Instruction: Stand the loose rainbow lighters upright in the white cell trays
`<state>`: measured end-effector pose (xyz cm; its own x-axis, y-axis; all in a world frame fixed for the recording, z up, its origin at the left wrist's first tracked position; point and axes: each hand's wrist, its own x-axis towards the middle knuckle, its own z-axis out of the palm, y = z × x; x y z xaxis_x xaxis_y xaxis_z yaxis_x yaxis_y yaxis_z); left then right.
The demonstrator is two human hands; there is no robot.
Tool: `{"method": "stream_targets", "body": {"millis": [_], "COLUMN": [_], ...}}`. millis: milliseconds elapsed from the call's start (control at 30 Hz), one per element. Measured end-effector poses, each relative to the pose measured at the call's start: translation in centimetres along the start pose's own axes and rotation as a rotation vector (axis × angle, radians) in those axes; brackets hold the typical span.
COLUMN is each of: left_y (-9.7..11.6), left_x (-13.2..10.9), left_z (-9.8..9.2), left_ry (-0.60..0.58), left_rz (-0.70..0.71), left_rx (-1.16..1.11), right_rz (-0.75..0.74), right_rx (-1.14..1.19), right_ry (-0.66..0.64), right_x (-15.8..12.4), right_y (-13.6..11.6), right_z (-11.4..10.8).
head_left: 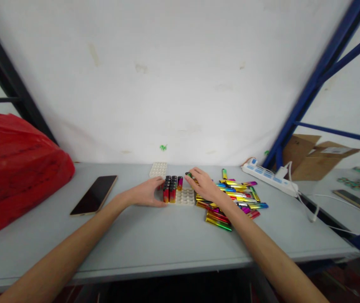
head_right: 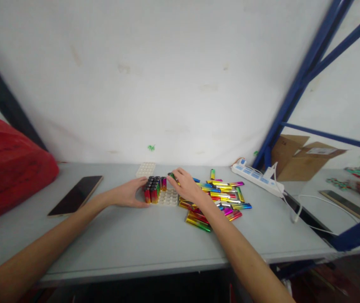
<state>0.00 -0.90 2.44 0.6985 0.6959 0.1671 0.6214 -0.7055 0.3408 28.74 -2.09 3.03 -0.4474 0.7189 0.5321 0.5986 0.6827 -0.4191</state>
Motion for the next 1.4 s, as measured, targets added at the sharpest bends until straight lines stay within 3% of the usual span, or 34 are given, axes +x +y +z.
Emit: {"method": "stream_targets", "body": {"millis": [100, 333, 467, 567, 667, 767, 933, 1067, 1200, 1400], "left_y": [0.0, 0.1, 0.0, -0.1, -0.2, -0.2, -0.5, -0.6, -0.6, -0.5], "left_x": [0.0, -0.1, -0.1, -0.1, -0.2, -0.1, -0.1, -0.1, -0.1, -0.1], "left_z": [0.0, -0.1, 0.0, 0.1, 0.1, 0.2, 0.4, 0.5, 0.4, 0.4], "left_ry": [0.002, -0.005, 0.013, 0.01, -0.002, 0.003, 0.013, 0.005, 0.007, 0.01], "left_rz": [-0.005, -0.007, 0.005, 0.003, -0.01, -0.006, -0.009, -0.011, -0.019, -0.016], "left_rx": [-0.002, 0.004, 0.009, -0.003, -0.006, 0.005, 0.047, 0.057, 0.05, 0.024], "right_rz": [-0.035, 0.083, 0.064, 0.077, 0.078, 0.086, 0.29, 0.318, 0.337, 0.386], "right_rx": [-0.132, -0.115, -0.281, -0.429, -0.421, -0.357, -0.479, -0.434, -0.394, -0.337], "right_ry": [-0.075, -0.194, -0.294, -0.316, -0.33, -0.281, -0.064, -0.239, -0.296, -0.095], "right_x": [0.0, 0.0, 0.4, 0.7, 0.6, 0.3, -0.3, -0.8, -1.2, -1.4], "right_y": [0.0, 0.0, -1.0, -2.1, -2.3, -0.7, 4.8, 8.2, 9.5, 9.6], "right_z": [0.0, 0.7, 1.3, 1.5, 0.8, -0.8, -4.0, -4.3, -3.6, -3.6]}}
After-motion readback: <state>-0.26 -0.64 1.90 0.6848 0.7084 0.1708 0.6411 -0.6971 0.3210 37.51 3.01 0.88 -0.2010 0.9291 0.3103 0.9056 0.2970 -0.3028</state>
